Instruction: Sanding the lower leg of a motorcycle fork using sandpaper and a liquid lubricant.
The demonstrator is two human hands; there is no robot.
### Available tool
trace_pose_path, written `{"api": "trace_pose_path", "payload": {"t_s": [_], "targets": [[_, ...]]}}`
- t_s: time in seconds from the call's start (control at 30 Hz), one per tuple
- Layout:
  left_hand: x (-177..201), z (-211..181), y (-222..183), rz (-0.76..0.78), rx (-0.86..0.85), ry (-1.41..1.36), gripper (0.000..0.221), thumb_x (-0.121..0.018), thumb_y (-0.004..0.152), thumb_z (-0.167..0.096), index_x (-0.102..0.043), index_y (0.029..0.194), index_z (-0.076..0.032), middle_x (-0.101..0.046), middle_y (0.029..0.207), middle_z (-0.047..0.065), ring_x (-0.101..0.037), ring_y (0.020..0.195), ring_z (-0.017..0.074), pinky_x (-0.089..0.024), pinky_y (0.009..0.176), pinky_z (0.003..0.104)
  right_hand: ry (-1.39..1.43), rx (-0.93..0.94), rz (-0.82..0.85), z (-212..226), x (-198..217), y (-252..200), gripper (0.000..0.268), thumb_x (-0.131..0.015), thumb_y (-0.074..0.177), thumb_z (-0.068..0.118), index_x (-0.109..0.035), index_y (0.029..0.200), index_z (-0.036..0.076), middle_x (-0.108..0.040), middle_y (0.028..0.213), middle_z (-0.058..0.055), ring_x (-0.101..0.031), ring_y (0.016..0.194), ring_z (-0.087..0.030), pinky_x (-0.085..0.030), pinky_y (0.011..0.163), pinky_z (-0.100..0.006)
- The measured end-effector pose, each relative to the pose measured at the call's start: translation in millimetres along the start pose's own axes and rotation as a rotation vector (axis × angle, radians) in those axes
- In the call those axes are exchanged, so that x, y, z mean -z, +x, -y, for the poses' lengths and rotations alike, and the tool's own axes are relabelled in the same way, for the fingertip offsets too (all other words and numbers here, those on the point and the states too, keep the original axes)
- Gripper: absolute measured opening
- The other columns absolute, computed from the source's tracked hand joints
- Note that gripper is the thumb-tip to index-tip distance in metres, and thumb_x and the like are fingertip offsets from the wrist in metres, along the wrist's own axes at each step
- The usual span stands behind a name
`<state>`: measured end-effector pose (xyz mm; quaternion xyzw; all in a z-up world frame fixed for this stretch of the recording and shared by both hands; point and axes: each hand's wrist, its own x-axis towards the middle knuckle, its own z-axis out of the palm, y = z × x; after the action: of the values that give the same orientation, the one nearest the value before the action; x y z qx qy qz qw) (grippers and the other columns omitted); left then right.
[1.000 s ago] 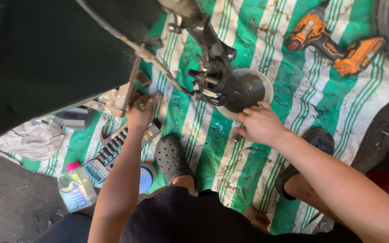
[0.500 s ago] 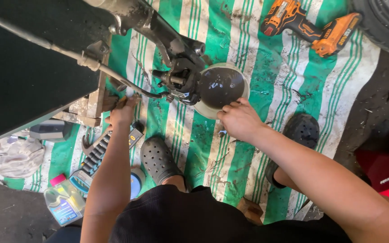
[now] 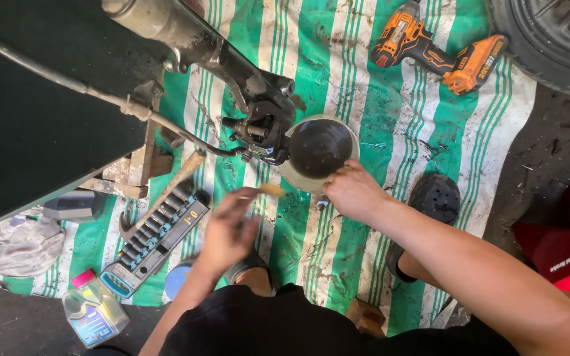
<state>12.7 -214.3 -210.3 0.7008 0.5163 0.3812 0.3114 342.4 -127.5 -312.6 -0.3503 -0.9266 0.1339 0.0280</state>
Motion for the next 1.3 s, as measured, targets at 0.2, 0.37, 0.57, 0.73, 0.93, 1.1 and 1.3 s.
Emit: {"api": "trace_pose_path", "payload": {"t_s": [0.2,0.37,0.57,0.73,0.93,1.1,1.3], "targets": [[-103.5,24.9,67.8,0.494,0.075,0.307,0.033,-0.063,0.102,-0.019,-0.077,0.127,-0.003,-0.068,0.14,0.012,-0.076,0.114,0.0407,-0.068,0.09,0.055,-0.144,0.054,0.003,-5.1,8.8,-11.5,0.015,-0.068,0.089,0.032,-0.073,0.078,0.023,-0.067,0.075,0.002,-0.065,0.085,-0.021,-0.041,0.111,-0.051],[-234.0,115.3,128.1,0.955,0.222,0.556,0.021,-0.082,0.084,-0.026,-0.089,0.096,-0.011,-0.081,0.099,0.011,-0.084,0.094,0.0382,-0.071,0.077,0.052,-0.161,0.071,0.038,-15.6,19.7,-22.9,0.015,-0.065,0.088,0.03,-0.074,0.077,0.026,-0.069,0.075,0.004,-0.067,0.085,-0.019,-0.042,0.112,-0.052],[-299.5,164.4,169.6,0.814,0.435,0.708,0.018,-0.071,0.095,-0.006,-0.088,0.099,-0.004,-0.085,0.101,0.018,-0.084,0.1,0.0404,-0.067,0.081,0.062,-0.165,0.057,0.057,-15.4,9.3,-29.1,0.016,-0.066,0.091,0.03,-0.074,0.08,0.023,-0.071,0.079,0.001,-0.071,0.087,-0.022,-0.047,0.107,-0.049],[-272.5,134.1,165.7,0.763,0.312,0.673,0.025,-0.064,0.094,-0.005,-0.089,0.09,-0.008,-0.085,0.093,0.018,-0.085,0.099,0.0366,-0.07,0.084,0.047,-0.026,-0.01,0.115,7.8,51.1,-7.3,0.017,-0.072,0.092,0.032,-0.079,0.086,0.018,-0.075,0.083,-0.003,-0.076,0.092,-0.029,-0.053,0.102,-0.05],[-141.7,-29.6,170.5,0.587,0.413,0.149,0.025,-0.064,0.095,-0.018,-0.079,0.113,-0.006,-0.083,0.108,0.02,-0.08,0.109,0.0485,-0.066,0.092,0.063,0.381,-0.309,-0.341,-15.0,92.9,-0.6,0.026,-0.083,0.095,0.021,-0.08,0.121,0.022,-0.077,0.108,-0.002,-0.078,0.103,-0.028,-0.066,0.08,-0.04],[-77.1,-77.9,160.0,0.437,0.376,0.107,0.02,-0.069,0.095,-0.016,-0.064,0.113,-0.009,-0.081,0.102,0.021,-0.08,0.105,0.0517,-0.065,0.088,0.063,1.201,-0.34,-0.328,-27.6,93.8,18.4,0.038,-0.09,0.091,0.006,-0.078,0.127,0.002,-0.082,0.12,-0.015,-0.075,0.12,-0.027,-0.067,0.097,-0.043],[6.3,-128.2,171.7,0.078,0.33,0.11,0.013,-0.069,0.095,-0.011,-0.066,0.106,-0.006,-0.081,0.093,0.028,-0.079,0.095,0.055,-0.063,0.079,0.068,1.377,-0.311,-0.571,-13.4,98.5,62.1,0.013,-0.083,0.101,-0.002,-0.076,0.112,-0.002,-0.08,0.093,-0.016,-0.083,0.078,-0.023,-0.071,0.065,-0.037]]}}
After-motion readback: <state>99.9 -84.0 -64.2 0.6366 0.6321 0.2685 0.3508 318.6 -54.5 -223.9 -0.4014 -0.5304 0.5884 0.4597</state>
